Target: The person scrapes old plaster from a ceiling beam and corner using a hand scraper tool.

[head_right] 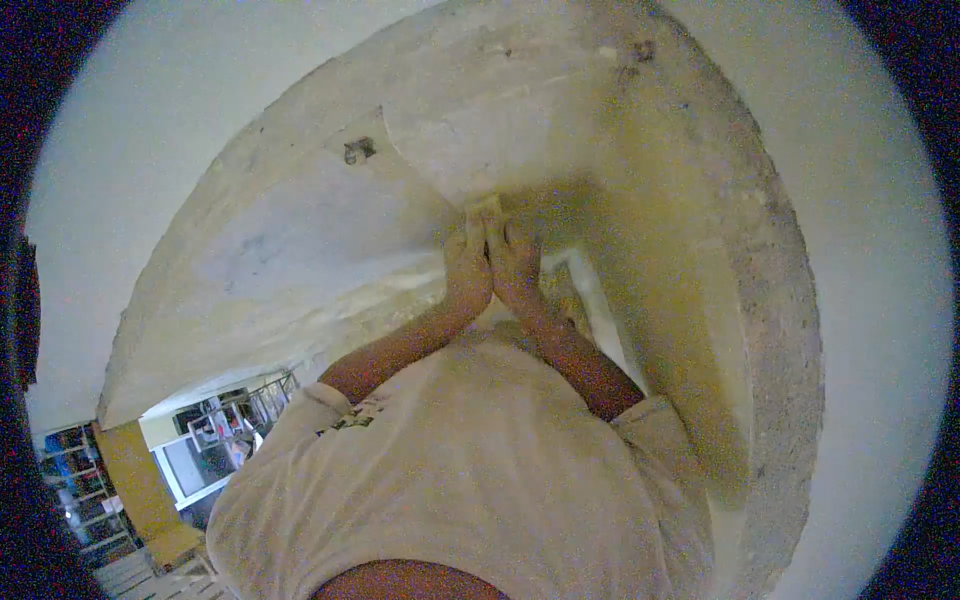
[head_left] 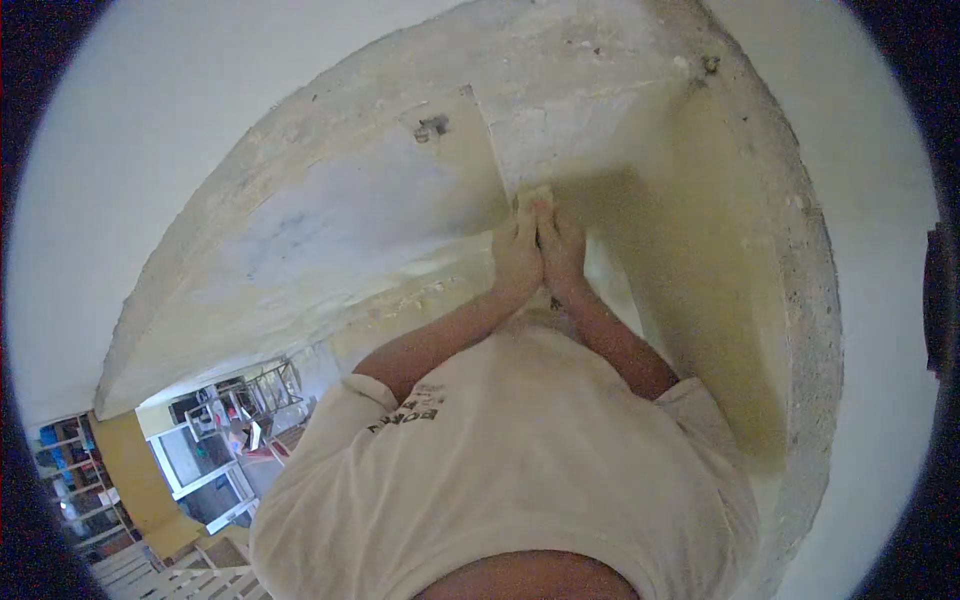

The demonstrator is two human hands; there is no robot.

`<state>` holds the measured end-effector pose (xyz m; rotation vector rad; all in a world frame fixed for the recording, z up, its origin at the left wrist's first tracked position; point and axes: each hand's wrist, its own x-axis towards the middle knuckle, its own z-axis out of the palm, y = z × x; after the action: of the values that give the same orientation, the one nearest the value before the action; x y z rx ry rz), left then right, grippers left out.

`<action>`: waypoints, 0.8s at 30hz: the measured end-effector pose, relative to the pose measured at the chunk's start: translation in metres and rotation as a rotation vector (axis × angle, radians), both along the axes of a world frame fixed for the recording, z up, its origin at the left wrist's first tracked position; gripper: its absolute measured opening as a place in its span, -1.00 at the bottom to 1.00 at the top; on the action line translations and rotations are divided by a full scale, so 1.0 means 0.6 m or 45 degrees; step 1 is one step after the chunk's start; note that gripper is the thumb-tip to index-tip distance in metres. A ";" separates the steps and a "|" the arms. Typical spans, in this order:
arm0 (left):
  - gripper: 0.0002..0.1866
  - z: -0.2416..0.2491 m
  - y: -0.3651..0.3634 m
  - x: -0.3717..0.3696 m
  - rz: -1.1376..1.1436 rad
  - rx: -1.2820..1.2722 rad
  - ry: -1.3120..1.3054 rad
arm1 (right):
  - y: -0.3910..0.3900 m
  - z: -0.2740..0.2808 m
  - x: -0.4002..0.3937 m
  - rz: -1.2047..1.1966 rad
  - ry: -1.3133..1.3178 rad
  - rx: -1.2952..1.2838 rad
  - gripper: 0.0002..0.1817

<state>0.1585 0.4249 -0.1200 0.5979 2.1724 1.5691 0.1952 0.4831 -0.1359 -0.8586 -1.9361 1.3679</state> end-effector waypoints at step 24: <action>-0.52 0.029 0.017 0.008 0.124 0.106 0.072 | 0.020 0.030 0.010 0.132 -0.010 -0.128 -0.63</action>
<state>0.1636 0.4354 -0.1026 0.5765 2.2164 1.7202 0.2015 0.4950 -0.1180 -0.8210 -1.9558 1.5357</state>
